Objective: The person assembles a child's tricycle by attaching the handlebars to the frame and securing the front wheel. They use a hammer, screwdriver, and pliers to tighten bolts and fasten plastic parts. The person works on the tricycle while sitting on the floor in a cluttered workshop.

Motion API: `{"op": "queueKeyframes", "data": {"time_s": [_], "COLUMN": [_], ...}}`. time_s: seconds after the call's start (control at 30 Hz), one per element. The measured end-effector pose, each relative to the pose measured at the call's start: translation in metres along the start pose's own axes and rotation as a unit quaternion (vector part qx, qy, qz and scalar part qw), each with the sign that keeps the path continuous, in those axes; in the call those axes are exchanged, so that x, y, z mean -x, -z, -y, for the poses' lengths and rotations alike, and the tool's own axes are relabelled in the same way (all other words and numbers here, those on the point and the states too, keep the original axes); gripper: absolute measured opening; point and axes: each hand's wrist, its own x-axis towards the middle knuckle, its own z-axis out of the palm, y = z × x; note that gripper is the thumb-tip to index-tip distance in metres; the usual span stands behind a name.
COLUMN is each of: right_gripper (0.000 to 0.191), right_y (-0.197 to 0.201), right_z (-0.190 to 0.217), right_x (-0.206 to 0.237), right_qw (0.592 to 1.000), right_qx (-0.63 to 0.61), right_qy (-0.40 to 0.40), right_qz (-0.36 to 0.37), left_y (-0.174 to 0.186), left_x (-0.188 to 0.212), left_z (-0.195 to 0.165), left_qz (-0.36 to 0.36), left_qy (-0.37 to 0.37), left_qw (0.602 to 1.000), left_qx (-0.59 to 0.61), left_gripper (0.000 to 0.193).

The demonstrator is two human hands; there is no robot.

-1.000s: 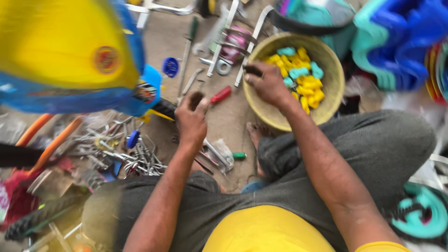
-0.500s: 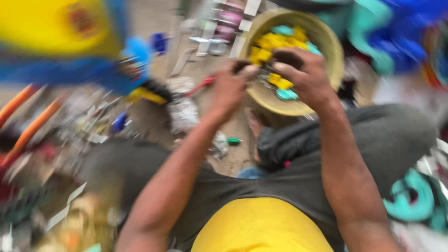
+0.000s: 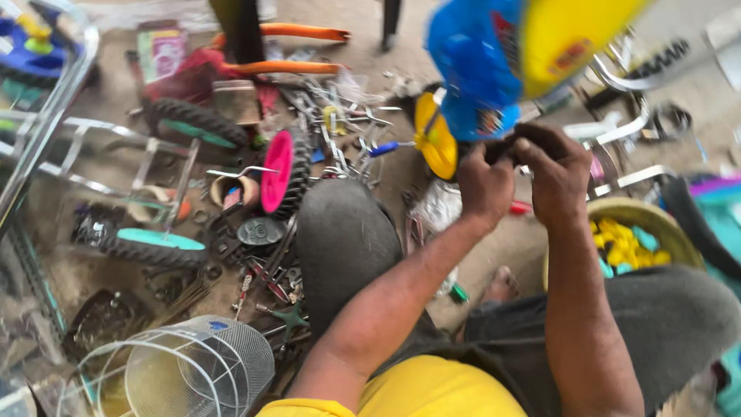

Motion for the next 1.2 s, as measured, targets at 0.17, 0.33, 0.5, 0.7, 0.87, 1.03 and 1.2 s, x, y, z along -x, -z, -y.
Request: {"op": "queueKeyframes", "data": {"time_s": [0.17,0.33,0.5,0.7,0.87,1.03,1.2], "right_gripper": [0.019,0.021,0.021,0.024,0.023,0.022,0.023], "right_y": [-0.029,-0.038,-0.051,-0.072,-0.078,-0.080,-0.066], "right_z": [-0.038,-0.079,-0.104,-0.106,-0.104,-0.100,-0.052], "right_x": [-0.012,-0.016,-0.008,-0.014,-0.018,-0.015,-0.010], "right_qw": [0.997,0.998,0.994,0.989,0.990,0.992,0.996], "right_qx": [0.073,0.030,0.063,0.109,0.093,0.070,0.064], "right_qy": [0.009,-0.057,-0.084,-0.083,-0.097,-0.106,-0.064], "right_qz": [-0.028,-0.027,0.023,0.048,0.046,0.026,0.003], "left_y": [0.019,0.054,0.093,0.110,0.114,0.114,0.109], "left_x": [-0.010,-0.017,-0.020,-0.023,-0.025,-0.026,-0.060], "left_z": [0.005,0.020,0.030,0.026,0.024,0.026,0.028], "left_qz": [-0.054,-0.041,-0.021,-0.042,-0.022,0.010,-0.035], "left_qy": [-0.011,-0.124,-0.128,-0.123,-0.119,-0.104,-0.207], "left_qw": [0.998,0.966,0.951,0.948,0.947,0.943,0.946], "left_qx": [-0.008,-0.225,-0.281,-0.291,-0.297,-0.315,-0.248], "left_gripper": [0.020,0.013,0.013,0.011,0.013,0.021,0.065]}}
